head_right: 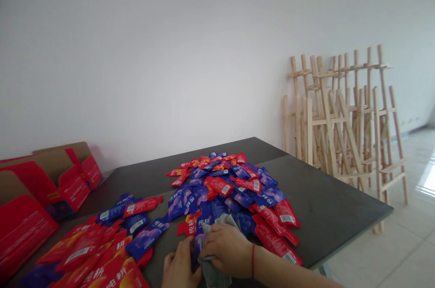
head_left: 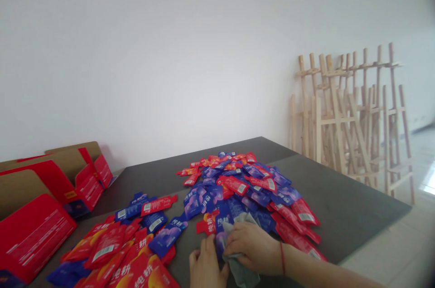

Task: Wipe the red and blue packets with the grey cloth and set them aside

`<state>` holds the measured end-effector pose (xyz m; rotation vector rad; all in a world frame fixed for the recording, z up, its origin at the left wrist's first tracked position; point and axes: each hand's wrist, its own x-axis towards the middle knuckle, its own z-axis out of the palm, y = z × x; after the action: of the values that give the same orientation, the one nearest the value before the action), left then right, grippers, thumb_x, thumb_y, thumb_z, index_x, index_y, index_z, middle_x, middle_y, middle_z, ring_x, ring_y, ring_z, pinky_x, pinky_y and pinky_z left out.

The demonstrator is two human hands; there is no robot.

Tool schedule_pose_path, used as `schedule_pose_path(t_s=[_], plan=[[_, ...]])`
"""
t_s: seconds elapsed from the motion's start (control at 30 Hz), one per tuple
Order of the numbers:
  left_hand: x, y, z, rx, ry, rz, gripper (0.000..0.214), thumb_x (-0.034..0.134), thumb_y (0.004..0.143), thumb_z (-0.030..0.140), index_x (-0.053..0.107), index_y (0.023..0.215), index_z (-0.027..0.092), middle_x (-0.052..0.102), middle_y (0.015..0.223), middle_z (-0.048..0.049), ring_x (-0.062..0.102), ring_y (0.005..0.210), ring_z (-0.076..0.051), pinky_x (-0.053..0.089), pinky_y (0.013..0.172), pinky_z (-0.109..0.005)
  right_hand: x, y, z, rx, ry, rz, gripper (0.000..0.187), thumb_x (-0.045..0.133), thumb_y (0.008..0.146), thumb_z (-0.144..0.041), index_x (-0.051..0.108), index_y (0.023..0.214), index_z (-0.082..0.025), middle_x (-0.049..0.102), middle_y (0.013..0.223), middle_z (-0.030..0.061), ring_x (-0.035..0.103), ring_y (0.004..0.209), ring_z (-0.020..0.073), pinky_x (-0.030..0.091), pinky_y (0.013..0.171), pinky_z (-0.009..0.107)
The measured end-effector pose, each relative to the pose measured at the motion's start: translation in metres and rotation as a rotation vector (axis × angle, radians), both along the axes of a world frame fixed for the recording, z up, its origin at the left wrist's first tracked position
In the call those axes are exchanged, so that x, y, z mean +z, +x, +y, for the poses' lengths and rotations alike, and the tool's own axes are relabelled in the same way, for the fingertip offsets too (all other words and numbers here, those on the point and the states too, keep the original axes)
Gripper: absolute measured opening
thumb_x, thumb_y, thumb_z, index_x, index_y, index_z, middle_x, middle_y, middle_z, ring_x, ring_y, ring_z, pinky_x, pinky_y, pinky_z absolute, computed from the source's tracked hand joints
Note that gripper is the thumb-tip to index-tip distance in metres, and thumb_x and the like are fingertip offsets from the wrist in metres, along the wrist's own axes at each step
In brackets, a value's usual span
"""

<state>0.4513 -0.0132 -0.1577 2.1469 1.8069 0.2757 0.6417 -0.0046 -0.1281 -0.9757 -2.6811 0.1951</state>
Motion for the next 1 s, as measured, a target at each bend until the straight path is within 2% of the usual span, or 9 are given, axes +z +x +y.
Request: schedule_pose_path(t_s=[0.13,0.2,0.33,0.47,0.57,0.63,0.7,0.83,1.0], plan=[[0.018,0.005,0.007,0.02,-0.083,0.01,0.055,0.06,0.077,0.023,0.053,0.131,0.014,0.066,0.129,-0.0132,0.058,0.125,-0.026,0.031,0.104,-0.035,0.008,-0.004,0.023,-0.262,0.065,-0.027,0.028,0.053,0.092,-0.019,0.069,0.115,-0.024,0.07,0.112,0.0032,0.057,0.104,0.0232,0.042,0.087,0.035],[0.022,0.004,0.009,0.034,-0.096,0.003,0.051,0.062,0.074,0.02,0.057,0.125,0.014,0.069,0.124,-0.0118,0.061,0.119,-0.026,0.032,0.103,-0.035,0.006,-0.013,0.03,-0.316,0.099,-0.074,0.024,0.053,0.093,-0.021,0.069,0.111,-0.021,0.07,0.11,0.006,0.057,0.106,0.0252,0.043,0.087,0.037],[0.024,-0.002,0.011,0.016,-0.12,-0.039,0.048,0.062,0.07,0.015,0.062,0.117,0.018,0.075,0.108,-0.0062,0.068,0.108,-0.023,0.036,0.099,-0.033,-0.008,-0.031,0.025,-0.268,0.145,-0.15,0.02,0.059,0.088,-0.022,0.066,0.106,-0.016,0.069,0.107,0.0095,0.056,0.109,0.029,0.045,0.086,0.041],[0.017,-0.012,0.013,-0.035,-0.107,-0.116,0.057,0.061,0.065,0.012,0.062,0.121,0.024,0.078,0.095,-0.0008,0.07,0.103,-0.023,0.042,0.095,-0.032,-0.015,-0.03,0.008,-0.111,0.192,-0.137,0.024,0.06,0.09,-0.028,0.062,0.112,-0.02,0.069,0.111,0.0047,0.057,0.103,0.0253,0.045,0.082,0.038],[0.009,-0.02,0.014,-0.059,-0.099,-0.175,0.066,0.058,0.063,0.009,0.058,0.128,0.024,0.078,0.104,-0.0021,0.071,0.103,-0.023,0.046,0.092,-0.03,-0.014,-0.021,-0.002,0.006,0.168,-0.071,0.026,0.06,0.091,-0.029,0.061,0.117,-0.023,0.069,0.116,0.0016,0.057,0.103,0.023,0.043,0.081,0.036],[0.004,-0.022,0.016,-0.049,-0.112,-0.231,0.066,0.056,0.067,0.01,0.055,0.132,0.021,0.077,0.111,-0.003,0.071,0.102,-0.02,0.047,0.091,-0.027,-0.014,-0.017,-0.005,0.038,0.15,-0.013,0.029,0.06,0.09,-0.027,0.062,0.119,-0.024,0.07,0.118,0.0003,0.057,0.104,0.0219,0.041,0.081,0.035],[0.0,-0.021,0.016,-0.009,-0.114,-0.269,0.058,0.053,0.075,0.013,0.053,0.132,0.019,0.076,0.111,-0.0028,0.072,0.101,-0.018,0.047,0.09,-0.024,-0.017,-0.015,-0.006,0.025,0.144,0.038,0.03,0.06,0.089,-0.026,0.062,0.119,-0.025,0.069,0.121,-0.0007,0.057,0.105,0.0214,0.04,0.082,0.035],[-0.002,-0.019,0.015,0.028,-0.049,-0.259,0.038,0.047,0.087,0.018,0.054,0.124,0.015,0.075,0.093,-0.0019,0.072,0.093,-0.017,0.046,0.085,-0.024,-0.022,-0.014,-0.004,-0.036,0.118,0.05,0.031,0.058,0.093,-0.03,0.06,0.123,-0.026,0.066,0.126,-0.001,0.055,0.109,0.0219,0.04,0.085,0.036],[0.012,-0.031,0.004,0.014,0.048,-0.315,0.032,0.037,0.091,0.015,0.052,0.119,0.019,0.063,0.074,0.0041,0.067,0.072,-0.016,0.046,0.069,-0.022,-0.018,-0.012,0.003,-0.19,0.065,-0.031,0.029,0.06,0.09,-0.027,0.064,0.119,-0.025,0.069,0.116,0.0031,0.056,0.107,0.025,0.041,0.084,0.036]])
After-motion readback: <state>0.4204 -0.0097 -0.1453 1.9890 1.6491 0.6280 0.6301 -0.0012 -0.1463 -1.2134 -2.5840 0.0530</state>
